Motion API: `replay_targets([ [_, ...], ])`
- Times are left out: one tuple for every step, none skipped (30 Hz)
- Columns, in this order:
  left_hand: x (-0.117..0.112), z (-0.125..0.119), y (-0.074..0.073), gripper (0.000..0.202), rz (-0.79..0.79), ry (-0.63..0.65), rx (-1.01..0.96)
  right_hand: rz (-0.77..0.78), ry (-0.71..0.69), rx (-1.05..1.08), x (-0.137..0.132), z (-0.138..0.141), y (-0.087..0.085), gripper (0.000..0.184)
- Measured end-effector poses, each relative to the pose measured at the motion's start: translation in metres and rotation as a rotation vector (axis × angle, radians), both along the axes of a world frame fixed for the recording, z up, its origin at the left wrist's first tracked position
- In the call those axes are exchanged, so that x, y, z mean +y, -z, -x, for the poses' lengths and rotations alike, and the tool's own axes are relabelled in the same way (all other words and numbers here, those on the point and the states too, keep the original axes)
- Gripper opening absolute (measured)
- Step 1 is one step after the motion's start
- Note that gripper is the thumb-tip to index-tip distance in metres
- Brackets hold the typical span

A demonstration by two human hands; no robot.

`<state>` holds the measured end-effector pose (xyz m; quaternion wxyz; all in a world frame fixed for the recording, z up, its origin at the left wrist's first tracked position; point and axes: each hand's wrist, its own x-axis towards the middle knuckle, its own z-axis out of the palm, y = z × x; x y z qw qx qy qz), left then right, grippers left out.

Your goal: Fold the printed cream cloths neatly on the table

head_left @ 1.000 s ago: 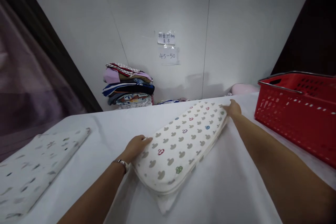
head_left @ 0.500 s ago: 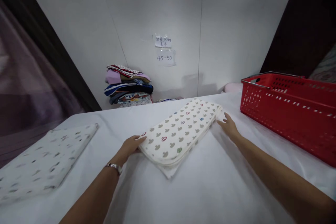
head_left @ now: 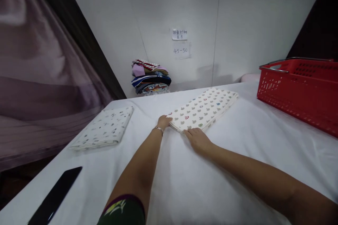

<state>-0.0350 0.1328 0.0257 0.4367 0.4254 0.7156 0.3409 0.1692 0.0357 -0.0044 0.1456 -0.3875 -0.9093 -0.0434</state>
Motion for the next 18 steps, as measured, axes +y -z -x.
replay_targets([
  [-0.001, 0.0, -0.002, 0.029, 0.001, 0.004, -0.005, -0.007, -0.005, -0.008, 0.003, 0.0, 0.001, 0.051],
  [-0.002, -0.001, -0.004, 0.029, 0.001, 0.009, -0.011, -0.007, -0.016, -0.015, 0.005, -0.002, 0.0, 0.05],
  [-0.005, -0.002, -0.007, 0.028, 0.001, 0.017, -0.019, -0.001, -0.022, -0.024, 0.005, -0.005, -0.002, 0.048],
  [-0.009, -0.003, -0.011, 0.027, -0.001, 0.029, -0.026, 0.007, -0.022, -0.029, 0.004, -0.01, -0.006, 0.046],
  [-0.014, -0.004, -0.013, 0.027, -0.003, 0.046, -0.034, 0.011, -0.019, -0.027, 0.002, -0.017, -0.011, 0.044],
  [-0.022, -0.006, -0.015, 0.027, -0.006, 0.067, -0.04, 0.007, -0.015, -0.016, -0.003, -0.026, -0.016, 0.044],
  [-0.031, -0.008, -0.016, 0.028, -0.006, 0.093, -0.043, -0.009, -0.013, 0.007, -0.01, -0.036, -0.02, 0.044],
  [-0.042, -0.01, -0.015, 0.03, -0.004, 0.123, -0.043, -0.035, -0.029, 0.034, -0.017, -0.048, -0.024, 0.045],
  [-0.055, -0.013, -0.013, 0.031, 0.002, 0.155, -0.04, -0.07, -0.054, 0.061, -0.026, -0.06, -0.026, 0.047],
  [-0.068, -0.015, -0.01, 0.032, 0.012, 0.187, -0.033, -0.098, -0.093, 0.072, -0.036, -0.073, -0.027, 0.048],
  [-0.08, -0.018, -0.006, 0.034, 0.027, 0.213, -0.028, -0.107, -0.139, 0.073, -0.046, -0.084, -0.026, 0.049],
  [-0.092, -0.021, -0.001, 0.035, 0.032, 0.235, -0.004, -0.1, -0.176, 0.073, -0.055, -0.093, -0.023, 0.048],
  [-0.102, -0.024, 0.003, 0.036, 0.017, 0.256, 0.052, -0.081, -0.199, 0.076, -0.063, -0.1, -0.02, 0.046],
  [-0.111, -0.027, 0.006, 0.037, -0.014, 0.277, 0.139, -0.054, -0.204, 0.088, -0.071, -0.105, -0.017, 0.045],
  [-0.117, -0.029, 0.009, 0.038, -0.059, 0.297, 0.244, -0.023, -0.195, 0.106, -0.077, -0.108, -0.014, 0.044],
  [-0.122, -0.03, 0.011, 0.039, -0.115, 0.315, 0.353, 0.012, -0.179, 0.127, -0.081, -0.108, -0.013, 0.043],
  [-0.125, -0.031, 0.012, 0.041, -0.178, 0.33, 0.453, 0.052, -0.162, 0.147, -0.085, -0.108, -0.012, 0.042],
  [-0.127, -0.031, 0.012, 0.042, -0.245, 0.336, 0.527, 0.099, -0.148, 0.165, -0.086, -0.107, -0.013, 0.042],
])
